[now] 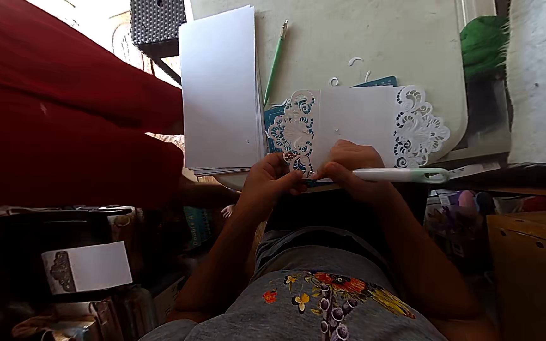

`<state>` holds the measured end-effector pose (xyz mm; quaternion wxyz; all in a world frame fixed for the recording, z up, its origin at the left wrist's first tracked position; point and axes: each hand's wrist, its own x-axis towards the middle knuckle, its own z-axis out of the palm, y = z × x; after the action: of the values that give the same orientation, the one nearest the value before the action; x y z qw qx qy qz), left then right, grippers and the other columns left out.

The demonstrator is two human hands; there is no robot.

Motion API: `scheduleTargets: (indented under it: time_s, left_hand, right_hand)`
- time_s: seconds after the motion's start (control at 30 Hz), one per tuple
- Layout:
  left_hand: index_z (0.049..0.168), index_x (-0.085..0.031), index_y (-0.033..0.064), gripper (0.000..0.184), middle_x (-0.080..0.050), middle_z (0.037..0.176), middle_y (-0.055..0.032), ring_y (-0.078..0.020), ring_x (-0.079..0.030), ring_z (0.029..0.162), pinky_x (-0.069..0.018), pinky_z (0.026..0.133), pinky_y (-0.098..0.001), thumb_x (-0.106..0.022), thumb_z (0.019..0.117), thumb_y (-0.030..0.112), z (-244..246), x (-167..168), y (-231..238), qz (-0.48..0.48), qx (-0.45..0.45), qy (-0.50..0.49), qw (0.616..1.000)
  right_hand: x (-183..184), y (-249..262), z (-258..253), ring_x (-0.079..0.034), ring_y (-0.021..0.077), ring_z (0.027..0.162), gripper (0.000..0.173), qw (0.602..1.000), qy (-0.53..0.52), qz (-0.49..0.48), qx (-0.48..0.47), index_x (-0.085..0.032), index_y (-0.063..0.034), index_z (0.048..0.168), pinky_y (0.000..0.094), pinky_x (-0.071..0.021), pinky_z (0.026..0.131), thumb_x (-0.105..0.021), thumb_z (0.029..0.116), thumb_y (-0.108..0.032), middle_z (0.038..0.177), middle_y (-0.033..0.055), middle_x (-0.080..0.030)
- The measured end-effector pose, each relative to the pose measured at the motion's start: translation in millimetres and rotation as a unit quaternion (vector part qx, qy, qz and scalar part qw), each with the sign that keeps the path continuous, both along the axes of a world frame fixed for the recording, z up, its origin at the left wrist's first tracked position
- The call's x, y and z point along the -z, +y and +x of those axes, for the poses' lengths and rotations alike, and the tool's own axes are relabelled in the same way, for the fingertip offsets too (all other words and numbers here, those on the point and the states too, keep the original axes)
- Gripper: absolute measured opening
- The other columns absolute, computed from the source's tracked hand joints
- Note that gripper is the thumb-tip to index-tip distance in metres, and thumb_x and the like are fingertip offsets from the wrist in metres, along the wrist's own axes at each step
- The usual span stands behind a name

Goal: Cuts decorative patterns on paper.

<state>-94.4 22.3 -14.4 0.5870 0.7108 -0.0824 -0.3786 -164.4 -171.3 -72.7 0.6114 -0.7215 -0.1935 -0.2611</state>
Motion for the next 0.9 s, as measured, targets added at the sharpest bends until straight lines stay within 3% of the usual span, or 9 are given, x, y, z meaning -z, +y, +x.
scheduleTargets:
  time_s: [0.17, 0.23, 0.33, 0.57, 0.67, 0.77, 0.8, 0.9]
  left_hand:
    - [0.114, -0.058, 0.0056, 0.015, -0.072, 0.091, -0.0005, -0.0075, -0.071, 0.074, -0.0618, 0.068, -0.0233, -0.051, 0.1015, 0.0, 0, 2, 4, -0.036, 0.009, 0.016, 0.999]
    - [0.109, -0.061, 0.0061, 0.025, -0.073, 0.091, -0.0004, -0.0082, -0.072, 0.077, -0.062, 0.072, -0.0261, -0.043, 0.0941, 0.0, 2, 3, 9, -0.048, 0.028, 0.024, 0.998]
    - [0.112, -0.063, 0.0029, 0.023, -0.073, 0.093, -0.0012, -0.0085, -0.072, 0.079, -0.0626, 0.074, -0.0263, -0.051, 0.0957, -0.007, 1, 2, 12, -0.043, 0.062, 0.006, 0.997]
    - [0.11, -0.066, 0.0023, 0.016, -0.074, 0.089, -0.0004, -0.0069, -0.072, 0.076, -0.0624, 0.073, -0.0238, -0.064, 0.0958, -0.005, -6, -1, 3, -0.004, 0.059, -0.018, 0.998]
    - [0.112, -0.062, 0.0022, 0.017, -0.074, 0.094, -0.0019, -0.0084, -0.073, 0.079, -0.0627, 0.074, -0.0257, -0.058, 0.0971, -0.005, -5, 0, 3, -0.014, 0.057, -0.012, 0.998]
    - [0.12, -0.059, 0.0036, 0.03, -0.073, 0.101, -0.0025, -0.0116, -0.073, 0.085, -0.0631, 0.077, -0.0298, -0.043, 0.095, 0.002, 0, 2, 1, -0.058, 0.032, 0.016, 0.998]
    - [0.118, -0.06, 0.0046, 0.03, -0.074, 0.099, -0.0022, -0.0119, -0.074, 0.084, -0.0634, 0.076, -0.03, -0.041, 0.0957, 0.003, 2, 1, -1, -0.06, 0.018, 0.021, 0.998]
    - [0.11, -0.062, 0.005, 0.015, -0.073, 0.091, -0.0003, -0.0084, -0.072, 0.076, -0.0624, 0.069, -0.025, -0.049, 0.1025, 0.003, 5, -1, -6, -0.029, 0.01, 0.006, 1.0]
  right_hand:
    - [1, 1, 1, -0.056, 0.0035, 0.071, 0.035, 1.0, -0.007, 0.01, -0.001, -0.073, 0.0021, 0.084, 0.0221, -0.0418, 0.073, -0.052, 0.1043, -0.016, 0.069, 0.0047, -0.066]
    - [1, 1, 1, -0.057, 0.0029, 0.072, 0.036, 1.0, -0.002, 0.018, 0.0, -0.073, 0.0019, 0.084, 0.0221, -0.0428, 0.074, -0.051, 0.1046, -0.017, 0.071, 0.0044, -0.067]
    - [1, 1, 0, -0.055, 0.0011, 0.07, 0.036, 0.999, -0.001, 0.031, 0.007, -0.072, 0.0011, 0.084, 0.0208, -0.0429, 0.074, -0.051, 0.1056, -0.018, 0.069, 0.0022, -0.065]
    - [4, 0, 0, -0.053, -0.0031, 0.07, 0.035, 0.996, 0.008, 0.084, 0.001, -0.073, 0.0001, 0.084, 0.0174, -0.0415, 0.07, -0.051, 0.1054, -0.019, 0.07, -0.0015, -0.064]
    - [2, -1, -1, -0.055, -0.0069, 0.069, 0.036, 0.988, 0.039, 0.146, 0.009, -0.074, -0.003, 0.087, 0.0124, -0.045, 0.063, -0.048, 0.1059, -0.019, 0.076, -0.007, -0.066]
    - [-3, 0, -3, -0.06, -0.0066, 0.072, 0.03, 0.981, 0.067, 0.176, 0.045, -0.072, -0.0053, 0.096, 0.013, -0.051, 0.063, -0.044, 0.1059, -0.011, 0.089, -0.0088, -0.071]
    - [-4, 2, -3, -0.06, -0.0059, 0.073, 0.027, 0.98, 0.072, 0.176, 0.054, -0.07, -0.0046, 0.099, 0.0136, -0.052, 0.064, -0.044, 0.1056, -0.01, 0.091, -0.0083, -0.07]
    - [-6, 5, 0, -0.062, -0.0038, 0.073, 0.016, 0.979, 0.083, 0.168, 0.079, -0.063, -0.0036, 0.104, 0.0152, -0.054, 0.064, -0.048, 0.1043, -0.008, 0.089, -0.0076, -0.067]
